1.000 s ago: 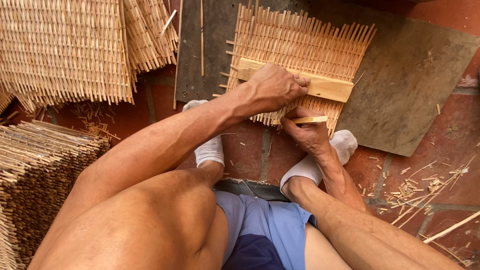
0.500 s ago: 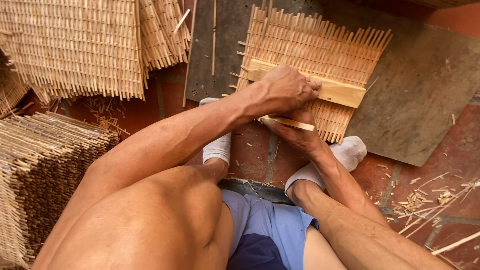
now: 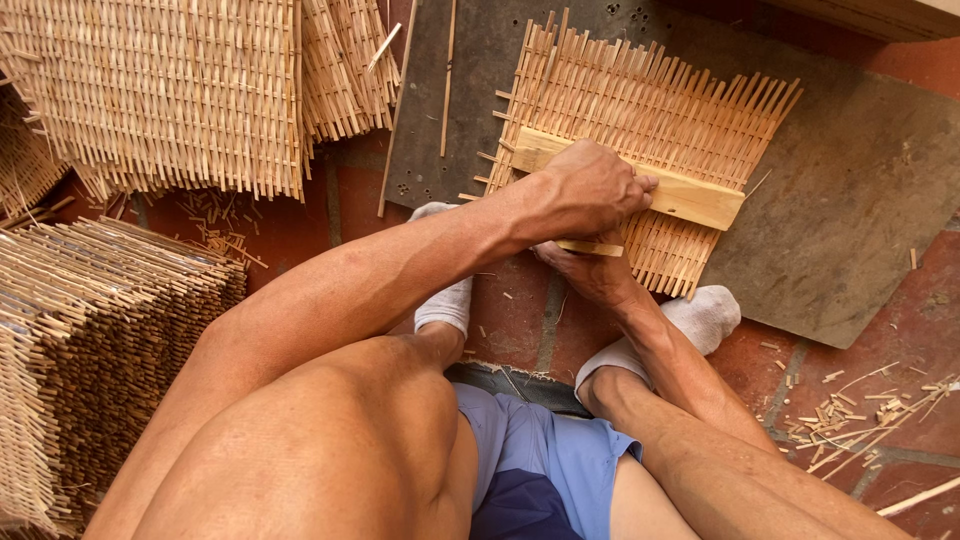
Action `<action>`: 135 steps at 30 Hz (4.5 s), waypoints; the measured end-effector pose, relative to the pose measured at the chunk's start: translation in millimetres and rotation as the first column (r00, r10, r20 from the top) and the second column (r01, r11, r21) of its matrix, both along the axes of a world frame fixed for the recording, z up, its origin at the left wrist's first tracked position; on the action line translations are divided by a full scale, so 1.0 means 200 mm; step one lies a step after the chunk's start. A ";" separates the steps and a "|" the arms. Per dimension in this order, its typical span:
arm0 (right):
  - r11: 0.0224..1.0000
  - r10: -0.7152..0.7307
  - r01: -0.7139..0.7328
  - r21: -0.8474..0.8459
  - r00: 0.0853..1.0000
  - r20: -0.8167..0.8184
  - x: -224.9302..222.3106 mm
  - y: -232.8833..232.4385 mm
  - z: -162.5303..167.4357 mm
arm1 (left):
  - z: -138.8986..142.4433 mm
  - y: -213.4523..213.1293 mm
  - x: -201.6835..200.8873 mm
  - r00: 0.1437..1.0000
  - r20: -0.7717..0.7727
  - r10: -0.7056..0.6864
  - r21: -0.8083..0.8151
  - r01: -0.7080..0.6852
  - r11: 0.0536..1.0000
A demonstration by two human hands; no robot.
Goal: The person applies white adhesive to a cardboard sheet using a roller, then places a woven bamboo mat onto the adhesive and presses it down. They trim the mat edges with a wooden block and a small stick, then stack the finished mat with others.
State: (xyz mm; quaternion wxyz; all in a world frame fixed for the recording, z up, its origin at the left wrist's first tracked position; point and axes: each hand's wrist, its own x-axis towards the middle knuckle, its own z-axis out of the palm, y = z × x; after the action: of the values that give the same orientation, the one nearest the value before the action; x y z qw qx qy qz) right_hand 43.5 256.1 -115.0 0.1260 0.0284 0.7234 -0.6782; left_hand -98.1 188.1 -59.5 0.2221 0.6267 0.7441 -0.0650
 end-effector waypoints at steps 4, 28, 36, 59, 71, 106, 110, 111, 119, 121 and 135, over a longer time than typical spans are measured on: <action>0.986 0.055 -0.050 0.162 0.998 -0.030 0.00 0.00 -0.02 | 0.00 0.00 0.01 0.995 0.064 0.073 -0.051 -0.070 0.996; 0.987 0.157 -0.146 0.071 0.972 -0.177 -0.09 -0.08 0.07 | 0.04 0.02 0.00 0.976 0.149 0.159 -0.040 -0.154 0.987; 0.974 0.222 -0.218 0.054 0.971 -0.088 -0.12 -0.09 -0.04 | 0.09 0.03 -0.04 0.952 0.226 0.206 -0.133 -0.179 0.975; 0.986 0.163 -0.153 0.061 0.966 -0.202 -0.12 -0.12 0.05 | 0.10 0.02 -0.05 0.843 0.365 0.395 -0.260 -0.314 0.913; 0.990 -0.070 0.066 0.128 0.997 0.030 -0.03 0.12 0.25 | 0.04 0.05 -0.09 0.977 0.176 0.121 -0.088 -0.107 0.990; 0.996 -0.024 0.007 0.092 0.982 0.189 -0.02 0.12 0.23 | 0.10 0.05 -0.05 0.882 0.319 0.347 -0.238 -0.279 0.930; 0.991 -0.032 0.010 0.133 0.986 0.165 -0.04 0.11 0.23 | 0.13 0.04 -0.06 0.908 0.295 0.297 -0.194 -0.247 0.949; 0.993 -0.019 0.000 0.118 0.986 0.165 -0.03 0.11 0.23 | 0.14 0.04 -0.06 0.938 0.260 0.229 -0.165 -0.191 0.968; 0.997 -0.082 0.084 -0.004 0.986 0.145 -0.01 0.12 0.17 | 0.11 0.05 -0.07 0.977 0.197 0.086 -0.185 -0.049 0.981; 0.993 -0.119 0.121 -0.009 0.985 0.128 -0.01 0.12 0.17 | 0.12 0.05 -0.07 0.987 0.155 0.042 -0.193 -0.012 0.981; 0.977 -0.049 0.016 0.213 0.987 0.151 0.09 0.30 0.28 | 0.15 0.02 -0.02 0.989 0.126 0.083 -0.113 -0.069 0.991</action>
State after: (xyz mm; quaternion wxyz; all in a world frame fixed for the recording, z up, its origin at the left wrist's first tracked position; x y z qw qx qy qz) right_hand 62.4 316.0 -58.6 0.1670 0.1062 0.7786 -0.5955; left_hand -103.1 192.5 -30.1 0.3062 0.5877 0.7469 -0.0555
